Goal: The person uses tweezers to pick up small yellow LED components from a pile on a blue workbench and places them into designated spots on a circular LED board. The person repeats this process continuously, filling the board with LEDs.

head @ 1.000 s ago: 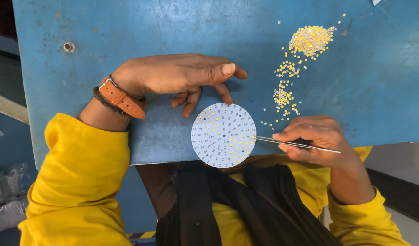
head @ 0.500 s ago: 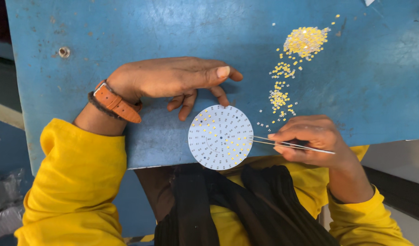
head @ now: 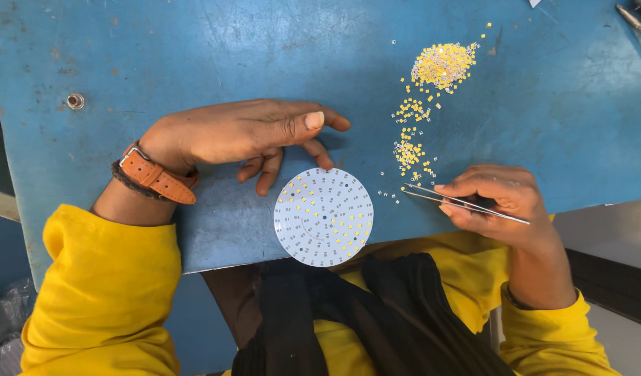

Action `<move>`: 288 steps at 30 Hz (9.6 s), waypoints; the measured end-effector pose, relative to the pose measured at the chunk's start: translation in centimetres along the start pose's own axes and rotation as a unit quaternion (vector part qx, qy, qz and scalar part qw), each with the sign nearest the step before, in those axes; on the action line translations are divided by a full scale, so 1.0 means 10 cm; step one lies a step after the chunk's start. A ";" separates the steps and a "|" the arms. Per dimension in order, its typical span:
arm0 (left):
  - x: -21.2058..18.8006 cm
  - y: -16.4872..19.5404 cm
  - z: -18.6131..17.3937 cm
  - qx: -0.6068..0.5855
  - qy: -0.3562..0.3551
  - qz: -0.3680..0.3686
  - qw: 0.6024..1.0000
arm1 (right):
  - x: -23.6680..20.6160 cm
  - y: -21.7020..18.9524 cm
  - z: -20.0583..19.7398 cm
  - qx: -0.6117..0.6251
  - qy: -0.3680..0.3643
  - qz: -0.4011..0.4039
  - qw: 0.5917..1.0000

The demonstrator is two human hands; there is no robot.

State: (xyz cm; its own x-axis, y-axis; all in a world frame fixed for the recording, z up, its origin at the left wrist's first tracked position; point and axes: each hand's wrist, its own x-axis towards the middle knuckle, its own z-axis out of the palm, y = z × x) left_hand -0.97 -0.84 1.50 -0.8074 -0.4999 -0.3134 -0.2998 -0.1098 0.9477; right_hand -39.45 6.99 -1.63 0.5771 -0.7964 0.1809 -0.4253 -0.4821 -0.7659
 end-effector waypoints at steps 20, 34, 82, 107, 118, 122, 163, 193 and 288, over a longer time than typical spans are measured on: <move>0.03 0.06 0.00 -0.014 0.011 -0.079 0.997 | -0.16 0.18 0.15 0.745 0.144 0.206 0.617; 0.02 -0.02 0.01 0.043 0.012 -0.006 0.999 | 0.15 0.00 0.12 0.073 -0.098 -0.038 0.992; 0.03 0.00 0.00 0.004 0.004 -0.002 1.000 | 0.08 -0.04 0.02 -0.053 0.016 -0.002 0.998; 0.06 -0.03 -0.01 0.040 0.010 -0.003 0.999 | 0.47 -0.16 0.24 0.074 -0.155 -0.057 0.983; 0.02 0.01 0.01 0.005 0.011 -0.020 1.000 | -0.03 0.05 0.01 -0.023 0.096 0.056 0.994; 0.03 0.04 0.02 0.002 0.015 -0.026 1.000 | 0.01 0.03 0.02 -0.016 0.072 0.059 0.996; 0.08 -0.02 0.12 -0.002 -0.037 0.026 0.999 | 0.44 -0.11 0.25 0.039 -0.163 -0.124 0.978; 0.07 -0.06 0.08 -0.016 -0.046 0.009 0.999 | 0.03 -0.14 0.07 0.045 0.004 0.022 0.999; 0.11 -0.10 0.10 -0.010 -0.052 0.043 0.998 | 0.26 0.01 0.05 0.154 -0.161 -0.007 0.975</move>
State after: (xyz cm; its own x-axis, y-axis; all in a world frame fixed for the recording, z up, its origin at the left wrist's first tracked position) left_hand -2.08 -0.38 0.17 -0.8787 -0.4162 -0.2338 -0.2171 -0.0879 0.9722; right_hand -37.64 5.03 -1.53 0.7916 -0.6105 0.0262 -0.2161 -0.3198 -0.9225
